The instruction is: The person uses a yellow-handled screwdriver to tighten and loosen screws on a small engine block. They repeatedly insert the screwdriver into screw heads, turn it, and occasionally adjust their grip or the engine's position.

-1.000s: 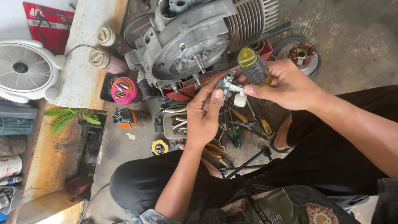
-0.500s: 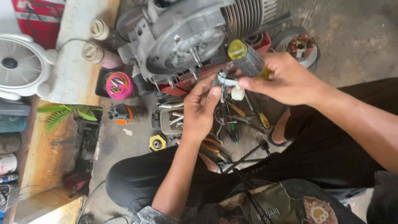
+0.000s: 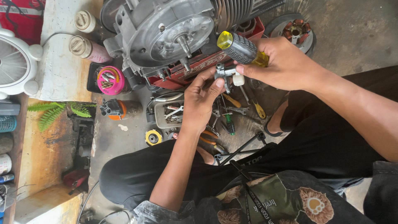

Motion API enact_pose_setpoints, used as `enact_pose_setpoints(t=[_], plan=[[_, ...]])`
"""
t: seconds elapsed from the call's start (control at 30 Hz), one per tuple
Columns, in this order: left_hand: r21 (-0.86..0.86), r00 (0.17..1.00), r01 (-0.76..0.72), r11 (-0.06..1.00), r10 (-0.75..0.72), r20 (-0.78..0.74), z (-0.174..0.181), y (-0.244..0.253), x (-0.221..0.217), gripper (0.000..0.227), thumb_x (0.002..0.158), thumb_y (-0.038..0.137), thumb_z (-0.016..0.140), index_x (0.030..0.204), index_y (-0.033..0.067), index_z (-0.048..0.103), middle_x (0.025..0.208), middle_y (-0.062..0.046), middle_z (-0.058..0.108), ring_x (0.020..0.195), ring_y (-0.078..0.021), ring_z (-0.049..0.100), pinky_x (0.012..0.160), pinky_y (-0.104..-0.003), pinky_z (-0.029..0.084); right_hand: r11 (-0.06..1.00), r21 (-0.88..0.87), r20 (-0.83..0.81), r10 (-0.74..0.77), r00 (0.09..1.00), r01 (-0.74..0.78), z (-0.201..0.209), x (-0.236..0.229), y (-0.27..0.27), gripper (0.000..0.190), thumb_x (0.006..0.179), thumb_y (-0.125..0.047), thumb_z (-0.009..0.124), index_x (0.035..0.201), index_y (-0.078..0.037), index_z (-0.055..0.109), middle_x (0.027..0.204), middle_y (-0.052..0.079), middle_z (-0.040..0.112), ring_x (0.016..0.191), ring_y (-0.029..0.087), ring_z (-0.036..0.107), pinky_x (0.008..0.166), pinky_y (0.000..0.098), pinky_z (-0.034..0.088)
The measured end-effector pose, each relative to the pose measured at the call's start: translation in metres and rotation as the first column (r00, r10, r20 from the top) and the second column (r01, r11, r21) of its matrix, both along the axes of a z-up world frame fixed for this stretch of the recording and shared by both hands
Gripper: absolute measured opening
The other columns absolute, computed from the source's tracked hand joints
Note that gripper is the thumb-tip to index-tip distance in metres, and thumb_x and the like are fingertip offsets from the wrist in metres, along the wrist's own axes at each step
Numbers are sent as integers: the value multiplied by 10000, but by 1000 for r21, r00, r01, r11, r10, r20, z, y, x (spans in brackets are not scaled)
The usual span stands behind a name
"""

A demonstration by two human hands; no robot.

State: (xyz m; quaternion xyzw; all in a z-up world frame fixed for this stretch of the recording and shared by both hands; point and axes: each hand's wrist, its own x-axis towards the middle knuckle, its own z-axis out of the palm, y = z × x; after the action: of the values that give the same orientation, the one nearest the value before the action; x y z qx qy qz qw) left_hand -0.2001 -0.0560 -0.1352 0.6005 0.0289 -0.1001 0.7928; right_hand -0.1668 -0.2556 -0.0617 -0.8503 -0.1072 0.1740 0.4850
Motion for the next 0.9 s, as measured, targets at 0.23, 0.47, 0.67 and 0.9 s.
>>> enact_pose_setpoints(t=[0.23,0.47,0.67,0.9], plan=[[63,1000,6,998,-5,-19,2,-4,2,398,812,165,652,1169,12,562,1095,-78,581,938,-139,568,822,-310,579,993,-108,-42,-47,998,42,3,-1,-1,125,877,-216,655,848,-98,626,641,9,528,558,115,452,536,262,342],[49,994,1,999,5,-105,-3,-1,4,471,777,215,663,1180,-5,556,1169,-95,561,990,-173,578,835,-331,589,993,-113,-38,-45,998,41,3,-3,-2,135,898,-198,647,810,-104,605,592,2,472,512,109,414,502,266,315],[64,991,-16,998,24,-133,-6,2,6,468,769,204,670,1172,-9,568,1101,-90,581,954,-157,579,807,-314,599,993,-112,-94,-55,994,44,6,-3,-2,158,905,-238,639,813,-110,623,584,-5,434,517,109,380,509,265,288],[81,989,-13,997,24,-144,-10,5,7,465,777,199,672,1196,24,569,1011,-82,617,896,-137,594,776,-281,581,993,-106,-75,-55,996,47,5,-3,-2,136,902,-261,641,860,-131,641,636,-19,476,571,101,404,557,252,316]])
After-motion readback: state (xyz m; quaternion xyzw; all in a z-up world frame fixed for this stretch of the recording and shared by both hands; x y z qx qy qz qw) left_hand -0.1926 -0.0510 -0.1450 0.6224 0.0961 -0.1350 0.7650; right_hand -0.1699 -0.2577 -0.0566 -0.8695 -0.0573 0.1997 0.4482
